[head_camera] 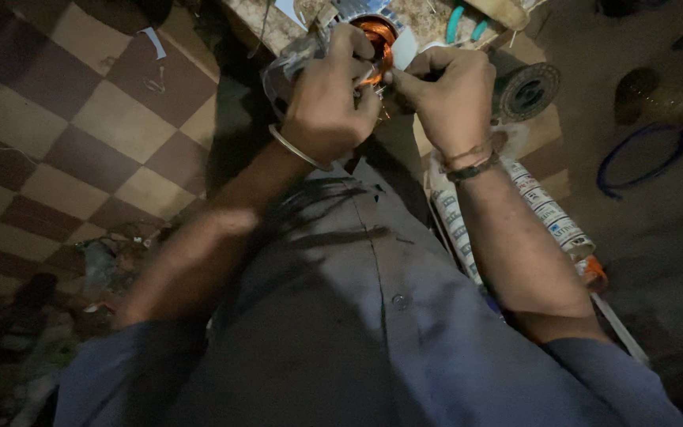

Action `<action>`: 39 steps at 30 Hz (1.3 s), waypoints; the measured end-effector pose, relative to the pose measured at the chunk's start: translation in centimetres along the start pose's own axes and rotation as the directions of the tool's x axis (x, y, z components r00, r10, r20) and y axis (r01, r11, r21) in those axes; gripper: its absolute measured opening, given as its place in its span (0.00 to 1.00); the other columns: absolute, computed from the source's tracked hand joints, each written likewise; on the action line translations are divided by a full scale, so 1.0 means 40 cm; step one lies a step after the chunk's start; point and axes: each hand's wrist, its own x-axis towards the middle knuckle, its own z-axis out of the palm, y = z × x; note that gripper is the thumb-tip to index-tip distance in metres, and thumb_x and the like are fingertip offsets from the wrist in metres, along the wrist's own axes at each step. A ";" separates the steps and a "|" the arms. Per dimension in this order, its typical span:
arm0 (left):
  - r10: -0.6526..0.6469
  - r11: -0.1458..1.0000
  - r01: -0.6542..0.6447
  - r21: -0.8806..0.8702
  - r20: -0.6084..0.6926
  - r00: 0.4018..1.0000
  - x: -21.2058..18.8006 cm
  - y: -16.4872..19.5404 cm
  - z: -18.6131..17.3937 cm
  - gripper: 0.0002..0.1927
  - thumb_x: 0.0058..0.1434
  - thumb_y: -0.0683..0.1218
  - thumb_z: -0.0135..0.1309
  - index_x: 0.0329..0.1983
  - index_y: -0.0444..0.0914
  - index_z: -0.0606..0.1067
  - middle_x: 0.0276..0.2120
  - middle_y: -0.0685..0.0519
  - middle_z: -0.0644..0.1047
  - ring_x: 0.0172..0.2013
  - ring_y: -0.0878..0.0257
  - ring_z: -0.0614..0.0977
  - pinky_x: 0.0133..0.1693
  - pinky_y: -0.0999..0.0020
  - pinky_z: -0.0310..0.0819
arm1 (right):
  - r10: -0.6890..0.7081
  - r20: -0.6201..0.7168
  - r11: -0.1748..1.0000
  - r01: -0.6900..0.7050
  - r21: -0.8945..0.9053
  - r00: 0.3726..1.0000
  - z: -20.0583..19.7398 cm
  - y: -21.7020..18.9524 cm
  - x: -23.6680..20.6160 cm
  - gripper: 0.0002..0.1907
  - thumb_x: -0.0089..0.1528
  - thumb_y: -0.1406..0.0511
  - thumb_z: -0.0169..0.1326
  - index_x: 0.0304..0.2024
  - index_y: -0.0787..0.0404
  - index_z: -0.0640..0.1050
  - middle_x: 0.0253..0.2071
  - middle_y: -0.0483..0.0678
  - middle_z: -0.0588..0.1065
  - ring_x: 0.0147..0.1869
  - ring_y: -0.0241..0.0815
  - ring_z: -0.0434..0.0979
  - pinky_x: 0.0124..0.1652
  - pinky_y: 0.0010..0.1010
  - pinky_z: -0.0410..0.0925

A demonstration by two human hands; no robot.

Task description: The person cuts a strip of white insulating paper with scissors and fits the paper pieces into the slots of a copper-wound motor stator on the workbench, pressing each liner into place by hand and repeating the cut-and-fit cycle for successive slots.

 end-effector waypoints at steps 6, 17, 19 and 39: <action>-0.035 0.999 0.034 -0.018 -0.034 0.999 -0.023 0.016 0.004 0.27 0.62 0.39 0.60 0.59 0.34 0.60 0.43 0.37 0.82 0.41 0.40 0.85 0.45 0.50 0.80 | -0.189 -0.041 0.982 0.190 0.013 0.981 -0.008 0.006 -0.018 0.06 0.64 0.72 0.66 0.41 0.71 0.83 0.35 0.50 0.83 0.38 0.32 0.84 0.37 0.25 0.76; 0.007 0.999 -0.002 0.049 -0.096 0.995 -0.052 0.009 0.021 0.27 0.62 0.39 0.60 0.59 0.37 0.60 0.35 0.41 0.82 0.35 0.43 0.85 0.38 0.50 0.79 | -0.239 -0.102 0.970 0.233 -0.069 0.966 0.025 -0.004 -0.008 0.04 0.67 0.72 0.67 0.42 0.68 0.84 0.36 0.50 0.84 0.39 0.34 0.85 0.39 0.25 0.77; -0.012 0.998 0.018 0.060 -0.085 0.996 -0.055 0.005 0.020 0.26 0.63 0.40 0.60 0.59 0.38 0.61 0.31 0.41 0.81 0.33 0.43 0.84 0.37 0.49 0.78 | -0.255 -0.083 0.966 0.249 -0.076 0.963 0.031 -0.001 0.002 0.04 0.67 0.71 0.67 0.42 0.67 0.85 0.36 0.49 0.84 0.39 0.33 0.85 0.39 0.25 0.77; 0.260 0.935 -0.187 0.300 -0.224 0.939 -0.010 -0.018 -0.059 0.18 0.62 0.37 0.64 0.55 0.37 0.76 0.44 0.46 0.77 0.37 0.49 0.84 0.37 0.58 0.79 | -0.544 -0.027 0.819 0.523 -0.234 0.839 0.034 -0.017 0.015 0.08 0.66 0.76 0.64 0.48 0.65 0.83 0.43 0.52 0.80 0.47 0.44 0.82 0.46 0.32 0.76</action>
